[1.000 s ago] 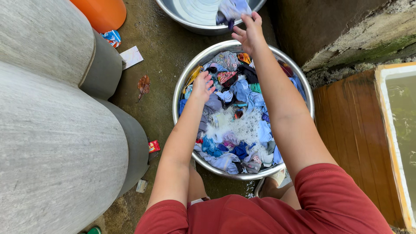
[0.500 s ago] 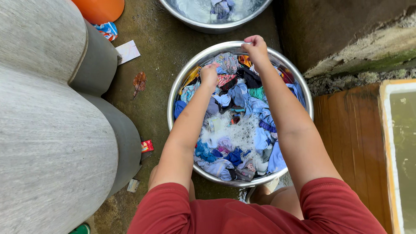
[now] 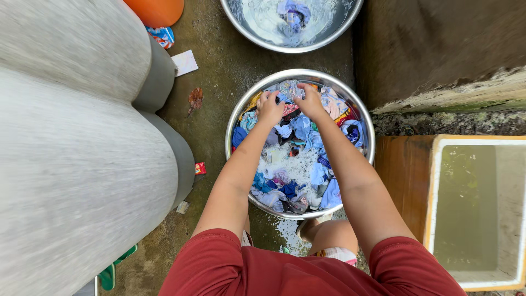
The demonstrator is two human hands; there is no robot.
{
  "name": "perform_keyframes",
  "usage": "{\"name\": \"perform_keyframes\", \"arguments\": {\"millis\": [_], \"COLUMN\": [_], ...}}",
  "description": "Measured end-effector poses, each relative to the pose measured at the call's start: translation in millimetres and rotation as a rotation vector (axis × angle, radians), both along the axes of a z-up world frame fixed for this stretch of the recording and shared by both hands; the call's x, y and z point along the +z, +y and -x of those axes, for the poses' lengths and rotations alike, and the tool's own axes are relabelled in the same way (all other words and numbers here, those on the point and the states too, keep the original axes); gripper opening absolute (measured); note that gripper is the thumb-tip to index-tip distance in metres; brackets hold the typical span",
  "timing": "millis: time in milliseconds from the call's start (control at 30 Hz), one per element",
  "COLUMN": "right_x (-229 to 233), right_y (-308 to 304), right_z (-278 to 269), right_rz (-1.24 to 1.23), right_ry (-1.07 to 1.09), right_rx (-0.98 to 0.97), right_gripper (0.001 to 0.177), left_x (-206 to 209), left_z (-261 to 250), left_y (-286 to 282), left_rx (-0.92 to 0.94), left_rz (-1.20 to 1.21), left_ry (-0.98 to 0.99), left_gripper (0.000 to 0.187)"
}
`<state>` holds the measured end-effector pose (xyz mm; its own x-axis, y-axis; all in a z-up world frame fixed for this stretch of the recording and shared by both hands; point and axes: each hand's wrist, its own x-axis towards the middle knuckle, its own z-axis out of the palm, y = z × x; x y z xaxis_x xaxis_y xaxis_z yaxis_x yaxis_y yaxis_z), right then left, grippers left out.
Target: The person washes clothes in a basin, pours liquid from a bottle into a second basin of water, and then continues washing the clothes by hand.
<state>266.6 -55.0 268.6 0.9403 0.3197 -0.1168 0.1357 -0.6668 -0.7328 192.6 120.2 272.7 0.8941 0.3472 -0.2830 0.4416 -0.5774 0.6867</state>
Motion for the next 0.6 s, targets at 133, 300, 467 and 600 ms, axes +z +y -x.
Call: {"name": "perform_keyframes", "arguments": {"millis": [133,300,467,600], "right_x": [73.1,167.9,250.6,287.2], "right_y": [25.2,60.6,126.6,171.7], "right_z": [9.7,20.3,31.8,41.5], "right_rz": [0.0,0.03,-0.012,-0.097], "right_ry": [-0.081,-0.087,-0.109,-0.192], "right_rx": [0.032,0.026,-0.005,-0.017], "right_gripper": [0.052,0.055,0.058,0.056], "left_x": [54.6,147.3,246.2,297.9], "left_z": [11.4,35.0,45.5,48.7], "left_y": [23.1,57.4,107.4,147.7], "left_rx": [0.012,0.035,-0.074,-0.149], "left_rz": [-0.03,-0.013,-0.095,-0.138], "left_ry": [-0.033,0.015,0.045,-0.054], "left_gripper": [0.053,0.058,0.058,0.066]}}
